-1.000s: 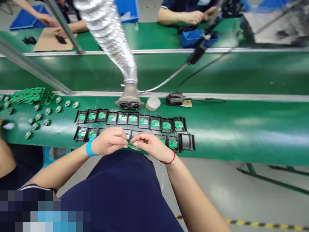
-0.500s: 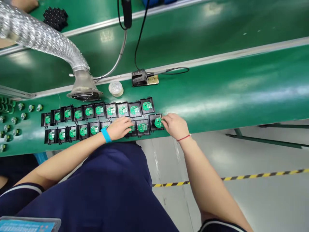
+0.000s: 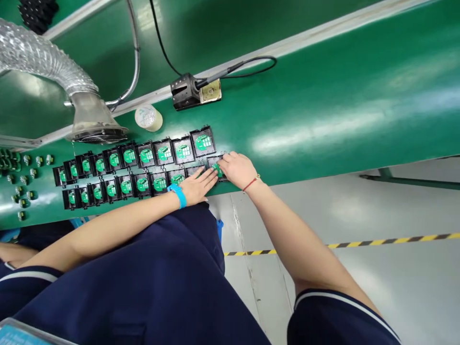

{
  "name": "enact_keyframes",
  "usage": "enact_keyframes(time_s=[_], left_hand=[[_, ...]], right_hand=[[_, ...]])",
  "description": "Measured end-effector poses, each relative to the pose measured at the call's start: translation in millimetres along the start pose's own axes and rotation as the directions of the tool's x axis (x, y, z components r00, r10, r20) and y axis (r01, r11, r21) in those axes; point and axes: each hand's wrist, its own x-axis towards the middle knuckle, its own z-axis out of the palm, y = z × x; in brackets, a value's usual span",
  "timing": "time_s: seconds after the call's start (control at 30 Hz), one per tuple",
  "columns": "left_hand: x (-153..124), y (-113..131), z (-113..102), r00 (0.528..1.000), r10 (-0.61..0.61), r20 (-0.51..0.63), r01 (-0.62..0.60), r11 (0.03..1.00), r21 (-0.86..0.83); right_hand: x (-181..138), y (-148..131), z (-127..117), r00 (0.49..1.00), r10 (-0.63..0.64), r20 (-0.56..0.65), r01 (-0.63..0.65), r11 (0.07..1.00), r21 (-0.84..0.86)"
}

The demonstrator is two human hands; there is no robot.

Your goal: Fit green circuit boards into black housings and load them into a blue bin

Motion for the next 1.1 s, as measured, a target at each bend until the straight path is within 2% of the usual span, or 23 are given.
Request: enact_keyframes(time_s=[0.1,0.23,0.43,0.57,0.7,0.87,1.1], left_hand=[[11,4,-4,0.996,-0.058,0.066,0.056,0.998,0.037],[17,5,-5,0.994,-0.06,0.089,0.056,0.997,0.047],[16,4,-5,0.996,-0.051,0.067,0.05,0.999,0.02],[17,4,-13,0.995,-0.035,0.093,0.033,0.999,0.021],[18,5,-19,0.992,-0.023,0.122,0.02,0.999,0.026],[19,7,-17,0.995,-0.016,0.103,0.011,0.999,0.053],[18,7,-16,0.996,-0.023,0.086,0.024,1.0,-0.007]], right_hand=[[1,1,0,1.0,0.008,0.009,-0.008,1.0,0.014],[1,0,-1,0.999,0.033,0.022,-0.034,0.999,0.036],[-21,-9,-7,0.99,0.114,-0.081,-0.109,0.992,0.059],[-36,-21,-8,0.998,0.065,-0.019,-0.065,0.998,0.013],[-45,-28,-6,0.996,0.074,0.041,-0.072,0.996,-0.052],[-53,-28,0,0.995,0.085,0.055,-0.083,0.996,-0.045],[-49,-36,-5,0.978,0.142,0.154,-0.137,0.99,-0.039]])
